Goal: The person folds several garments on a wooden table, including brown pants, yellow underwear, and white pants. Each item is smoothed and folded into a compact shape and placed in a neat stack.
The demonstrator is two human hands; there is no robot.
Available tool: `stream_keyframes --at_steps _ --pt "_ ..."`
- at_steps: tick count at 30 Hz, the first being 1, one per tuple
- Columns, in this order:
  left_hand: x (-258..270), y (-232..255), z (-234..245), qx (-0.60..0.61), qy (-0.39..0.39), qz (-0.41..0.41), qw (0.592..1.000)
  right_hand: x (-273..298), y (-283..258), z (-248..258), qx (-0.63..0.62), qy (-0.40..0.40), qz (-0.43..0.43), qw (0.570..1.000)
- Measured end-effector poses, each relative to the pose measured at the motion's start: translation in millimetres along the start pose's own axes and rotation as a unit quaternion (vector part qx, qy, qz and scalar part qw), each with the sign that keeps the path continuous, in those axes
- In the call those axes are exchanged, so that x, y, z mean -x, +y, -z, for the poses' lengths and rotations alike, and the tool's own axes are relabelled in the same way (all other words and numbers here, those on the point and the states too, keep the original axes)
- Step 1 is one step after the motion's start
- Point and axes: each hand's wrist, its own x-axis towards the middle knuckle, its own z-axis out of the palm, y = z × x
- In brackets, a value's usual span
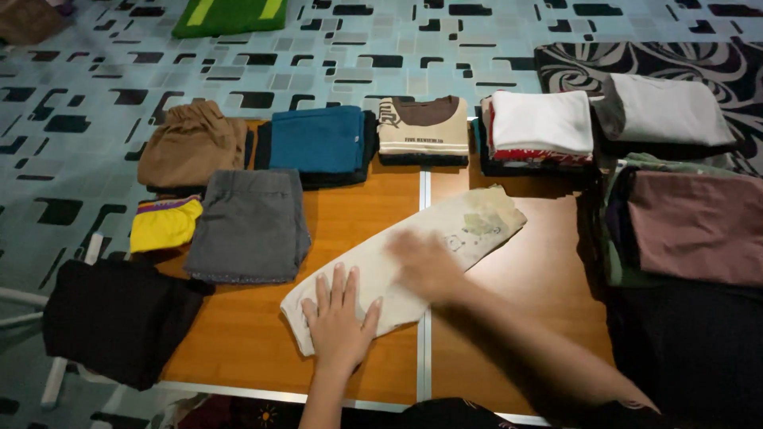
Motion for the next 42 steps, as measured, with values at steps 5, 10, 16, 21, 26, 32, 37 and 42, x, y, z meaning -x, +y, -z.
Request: stream_keyframes --at_steps 5,10,16,21,26,32,37,42 --pt "-9 5 21 0.041 -0.158 0.054 0.985 30 74 60 0.083 0.099 -0.241 0.962" --pt "-31 27 21 -0.027 -0.230 0.087 0.969 30 81 57 0.107 0.093 -0.243 0.960" --pt "-52 -15 -30 -0.030 -0.043 0.036 0.998 25 141 60 0.198 0.165 -0.235 0.937" --pt "-54 -64 -35 -0.092 0.029 0.015 0.995 20 163 80 0.321 0.166 -0.188 0.913" --pt "-53 -77 -8 -0.099 0.030 0.049 0.993 16 174 96 0.219 0.154 -0.162 0.950" --pt "-46 -78 15 -0.066 0.013 0.058 0.996 18 151 135 0.027 0.082 -0.264 0.961" --pt "-45 -84 -15 -0.116 0.030 0.084 0.989 5 145 135 0.073 0.079 -0.249 0.963" --pt "-52 -37 18 -0.093 0.036 0.074 0.992 -4 138 89 0.296 0.208 -0.198 0.911"
